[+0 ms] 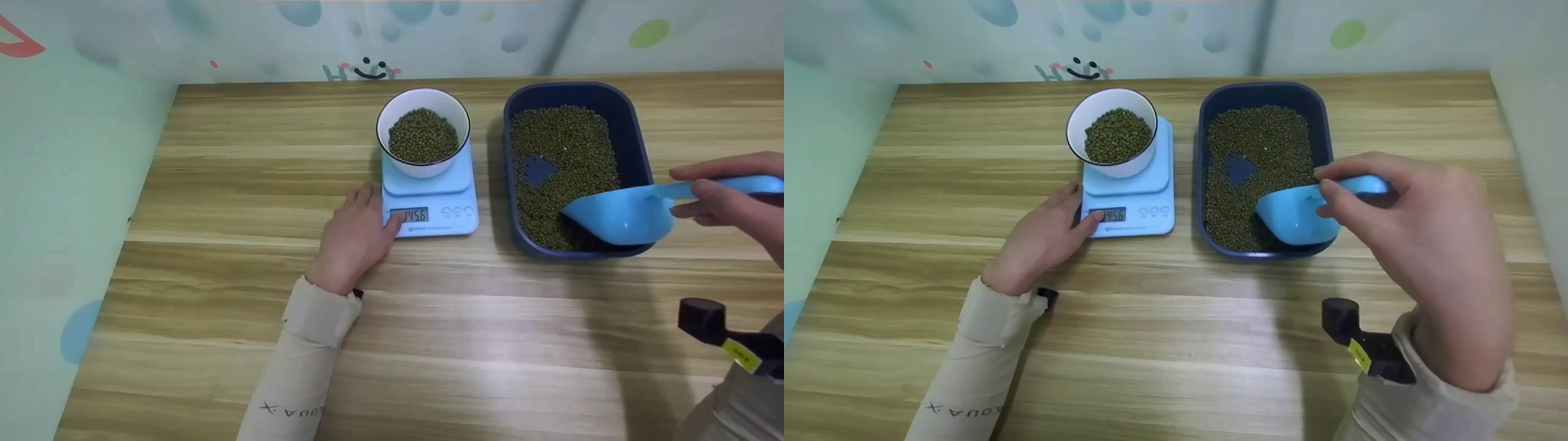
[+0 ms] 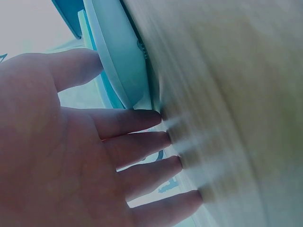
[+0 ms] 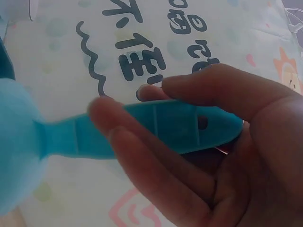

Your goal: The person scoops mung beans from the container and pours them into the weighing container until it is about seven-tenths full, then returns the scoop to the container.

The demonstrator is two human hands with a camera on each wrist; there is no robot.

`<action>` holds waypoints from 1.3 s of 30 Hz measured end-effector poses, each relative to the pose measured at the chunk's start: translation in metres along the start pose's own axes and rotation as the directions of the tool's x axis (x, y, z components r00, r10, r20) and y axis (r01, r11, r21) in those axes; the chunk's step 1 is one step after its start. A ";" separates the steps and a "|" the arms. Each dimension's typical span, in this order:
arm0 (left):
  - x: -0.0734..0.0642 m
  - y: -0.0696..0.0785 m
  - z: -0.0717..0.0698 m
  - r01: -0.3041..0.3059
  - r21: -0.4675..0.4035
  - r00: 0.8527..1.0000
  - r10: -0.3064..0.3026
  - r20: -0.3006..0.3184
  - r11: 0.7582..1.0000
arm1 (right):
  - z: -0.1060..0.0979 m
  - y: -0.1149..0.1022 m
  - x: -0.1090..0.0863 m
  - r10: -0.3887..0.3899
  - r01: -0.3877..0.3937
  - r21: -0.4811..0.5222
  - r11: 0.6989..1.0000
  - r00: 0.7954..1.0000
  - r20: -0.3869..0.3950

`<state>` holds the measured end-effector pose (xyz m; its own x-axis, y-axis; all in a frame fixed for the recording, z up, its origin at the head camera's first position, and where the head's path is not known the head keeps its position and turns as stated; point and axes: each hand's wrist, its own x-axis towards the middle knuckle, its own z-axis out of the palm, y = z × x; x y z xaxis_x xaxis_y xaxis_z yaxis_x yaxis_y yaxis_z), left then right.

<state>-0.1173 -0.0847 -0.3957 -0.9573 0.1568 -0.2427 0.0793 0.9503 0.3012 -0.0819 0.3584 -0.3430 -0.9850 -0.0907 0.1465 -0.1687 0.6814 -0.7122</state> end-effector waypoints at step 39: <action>0.000 0.000 0.000 0.017 -0.009 1.000 -0.017 0.003 1.000 | 0.025 -0.056 0.022 0.189 -0.136 -0.339 0.931 0.974 0.128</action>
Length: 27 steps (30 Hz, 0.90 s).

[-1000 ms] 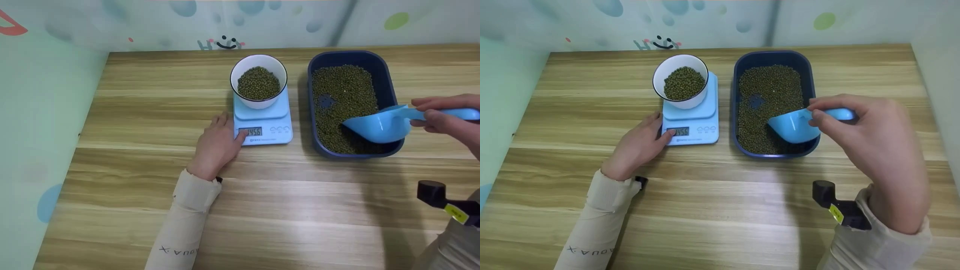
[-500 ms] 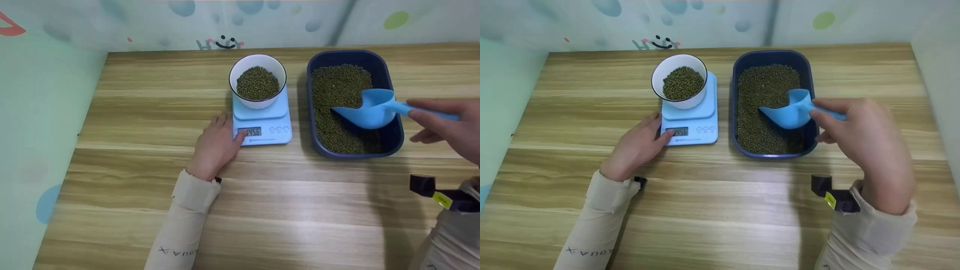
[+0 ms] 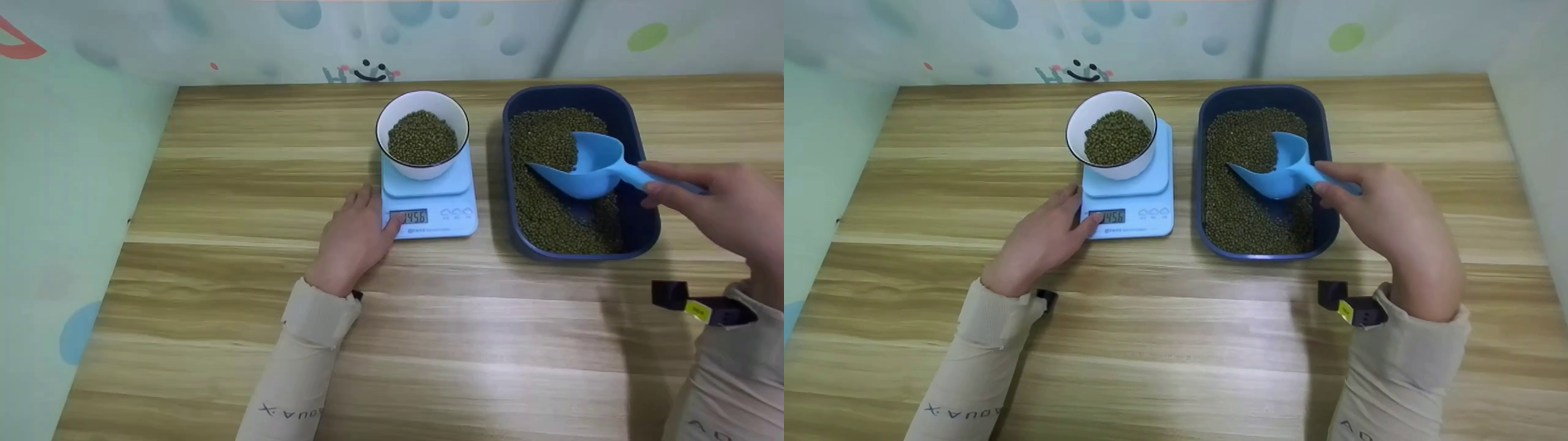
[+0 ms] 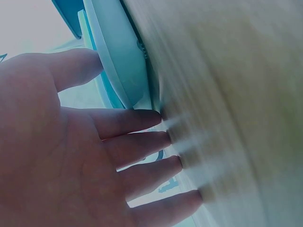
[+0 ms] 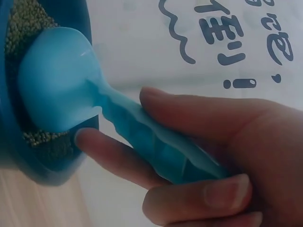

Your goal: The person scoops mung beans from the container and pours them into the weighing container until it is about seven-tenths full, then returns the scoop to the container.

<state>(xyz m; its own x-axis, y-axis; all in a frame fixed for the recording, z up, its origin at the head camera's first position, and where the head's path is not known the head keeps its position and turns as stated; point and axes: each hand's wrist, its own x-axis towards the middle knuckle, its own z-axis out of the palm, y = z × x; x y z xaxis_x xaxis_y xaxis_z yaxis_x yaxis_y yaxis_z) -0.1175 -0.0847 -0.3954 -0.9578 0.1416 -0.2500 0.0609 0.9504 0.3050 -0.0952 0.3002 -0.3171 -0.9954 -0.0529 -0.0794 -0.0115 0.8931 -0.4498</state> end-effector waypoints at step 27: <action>-0.001 0.000 -0.001 -0.017 0.004 1.000 0.017 -0.004 1.000 | 0.017 -0.013 0.014 0.046 -0.048 0.046 0.998 0.997 0.059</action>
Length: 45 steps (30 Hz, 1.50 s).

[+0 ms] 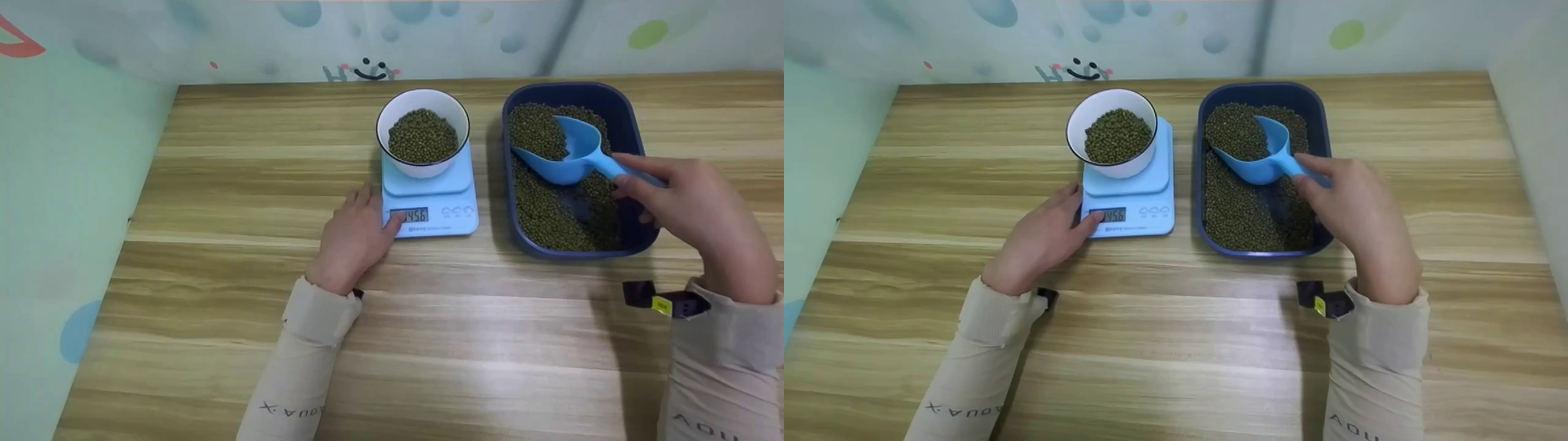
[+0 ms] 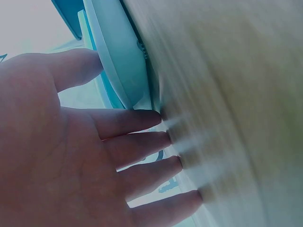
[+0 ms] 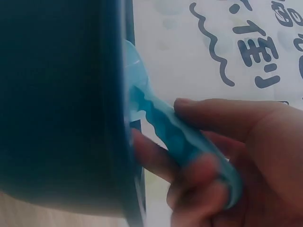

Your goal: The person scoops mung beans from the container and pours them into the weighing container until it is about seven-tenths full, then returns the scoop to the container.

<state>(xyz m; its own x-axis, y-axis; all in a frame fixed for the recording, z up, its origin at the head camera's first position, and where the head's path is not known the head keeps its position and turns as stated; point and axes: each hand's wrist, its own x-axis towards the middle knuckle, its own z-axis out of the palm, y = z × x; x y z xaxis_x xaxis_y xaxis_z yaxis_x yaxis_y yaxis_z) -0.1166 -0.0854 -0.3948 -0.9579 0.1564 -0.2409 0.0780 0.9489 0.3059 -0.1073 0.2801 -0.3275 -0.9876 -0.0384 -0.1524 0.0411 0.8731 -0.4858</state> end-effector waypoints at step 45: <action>0.000 0.001 0.000 0.000 -0.004 1.000 0.000 -0.015 1.000 | 0.030 -0.008 0.013 -0.101 0.083 -0.141 0.987 0.987 -0.126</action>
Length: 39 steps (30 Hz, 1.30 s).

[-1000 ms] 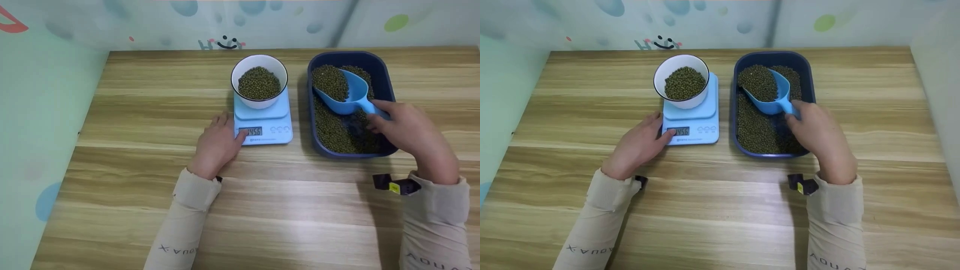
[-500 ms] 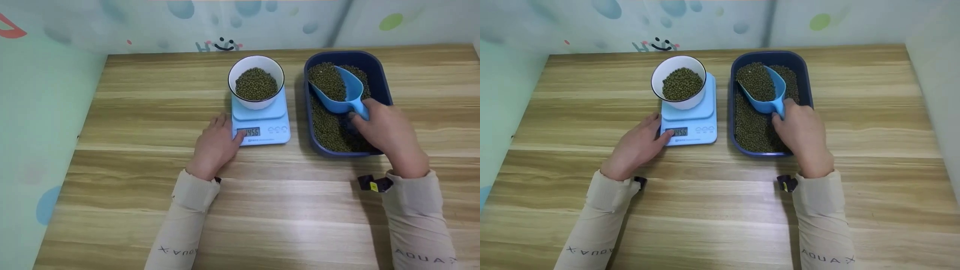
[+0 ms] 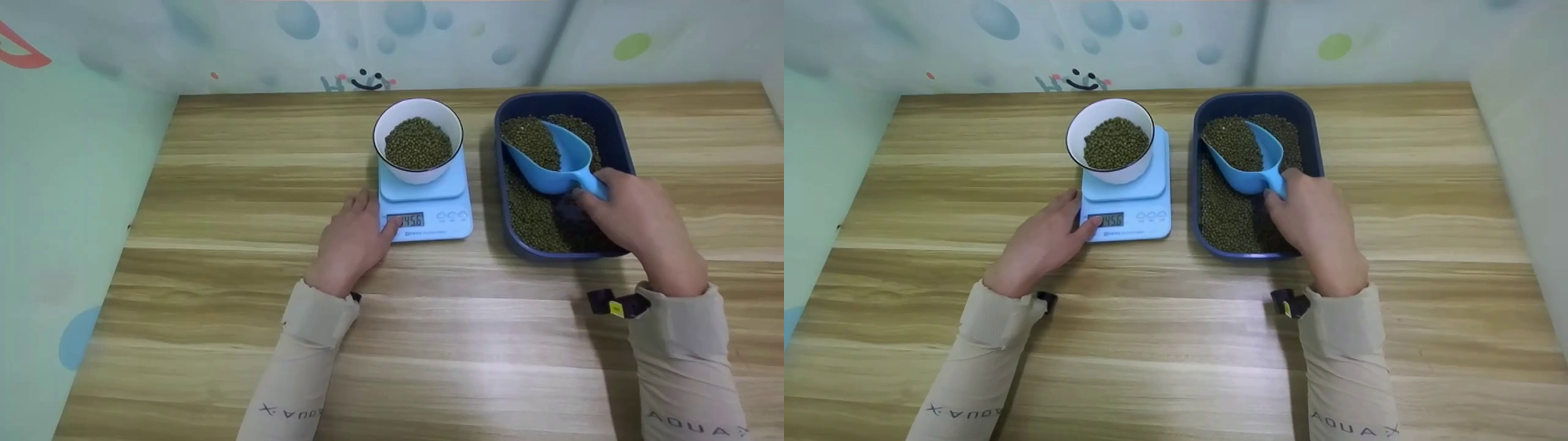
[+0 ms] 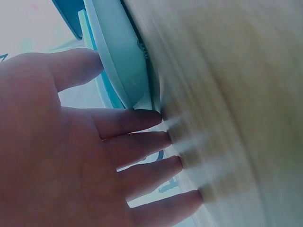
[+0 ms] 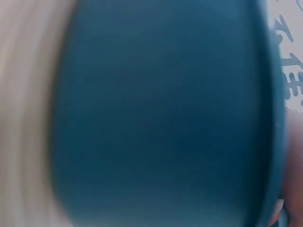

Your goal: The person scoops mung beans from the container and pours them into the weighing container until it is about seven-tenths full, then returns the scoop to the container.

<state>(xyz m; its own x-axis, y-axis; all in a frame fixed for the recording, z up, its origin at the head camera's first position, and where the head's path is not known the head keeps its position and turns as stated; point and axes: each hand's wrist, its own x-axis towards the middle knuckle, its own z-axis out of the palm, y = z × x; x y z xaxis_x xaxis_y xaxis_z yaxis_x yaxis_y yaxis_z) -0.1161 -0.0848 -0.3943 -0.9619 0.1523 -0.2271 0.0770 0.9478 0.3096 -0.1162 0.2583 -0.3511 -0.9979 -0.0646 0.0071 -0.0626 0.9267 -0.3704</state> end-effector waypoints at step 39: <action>-0.002 0.001 -0.001 -0.011 -0.017 1.000 0.011 -0.002 1.000 | -0.063 0.004 -0.040 0.100 -0.096 0.034 0.995 0.981 -0.167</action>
<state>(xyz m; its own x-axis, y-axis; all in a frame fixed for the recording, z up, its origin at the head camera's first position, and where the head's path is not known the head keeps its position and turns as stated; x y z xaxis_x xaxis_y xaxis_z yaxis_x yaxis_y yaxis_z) -0.1146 -0.0849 -0.3929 -0.9614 0.1626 -0.2221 0.0833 0.9409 0.3282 -0.0781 0.2879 -0.2940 -0.9879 0.0916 0.1251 0.0342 0.9157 -0.4004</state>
